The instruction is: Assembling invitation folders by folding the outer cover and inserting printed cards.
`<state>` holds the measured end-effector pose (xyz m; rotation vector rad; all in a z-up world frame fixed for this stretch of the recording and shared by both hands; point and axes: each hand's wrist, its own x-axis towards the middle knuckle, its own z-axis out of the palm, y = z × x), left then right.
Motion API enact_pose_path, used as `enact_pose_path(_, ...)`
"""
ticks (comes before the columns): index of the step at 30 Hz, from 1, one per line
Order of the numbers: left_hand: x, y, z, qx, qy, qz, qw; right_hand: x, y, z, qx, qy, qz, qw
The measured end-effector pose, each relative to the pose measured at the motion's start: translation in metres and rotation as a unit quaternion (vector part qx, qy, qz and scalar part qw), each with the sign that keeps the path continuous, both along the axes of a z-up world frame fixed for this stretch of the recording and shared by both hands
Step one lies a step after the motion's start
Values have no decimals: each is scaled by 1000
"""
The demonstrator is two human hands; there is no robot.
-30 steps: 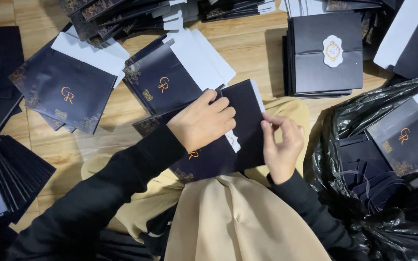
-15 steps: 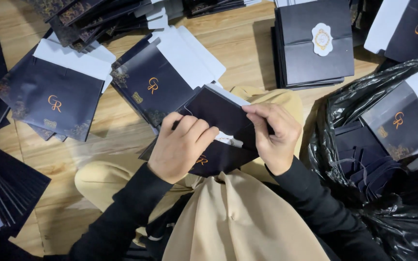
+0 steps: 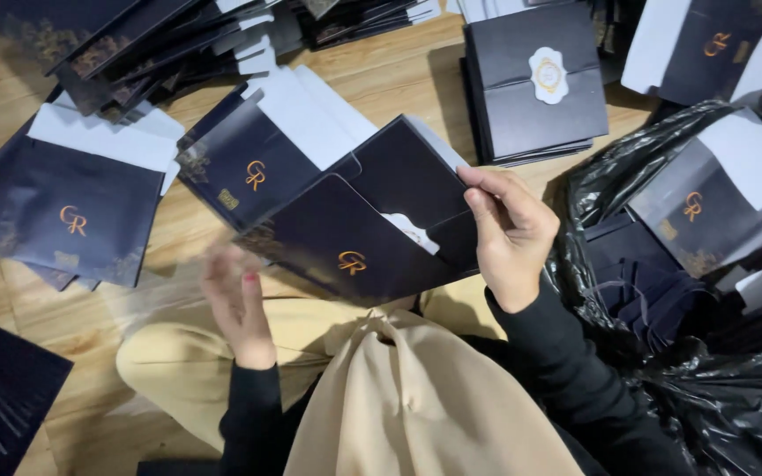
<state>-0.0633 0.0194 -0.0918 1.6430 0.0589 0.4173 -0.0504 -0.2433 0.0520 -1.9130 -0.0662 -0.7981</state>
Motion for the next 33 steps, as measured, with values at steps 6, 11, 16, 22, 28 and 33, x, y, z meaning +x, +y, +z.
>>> enact_pose_path(6, -21, -23, -12, -184, 215, -65, 957, -3, 6, -23, 106, 72, -26, 991)
enact_pose_path(11, -16, -46, -1, -171, 268, -66, 946, -3, 16, -42, 80, 130, -54, 987)
enact_pose_path(16, -17, -46, -7, -226, 193, -10, 955, -4, 26, -49, -34, 120, -12, 992)
enact_pose_path(22, 13, 31, 29, -156, 230, 160, 947, 23, 41, -44, -162, 54, 73, 983)
enact_pose_path(28, 38, 260, -48, 327, 105, 220, 913, 29, 21, -61, -133, 106, 78, 982)
enact_pose_path(33, 82, 328, -56, -80, 192, 306, 929, 24, 15, -92, -76, 231, 73, 967)
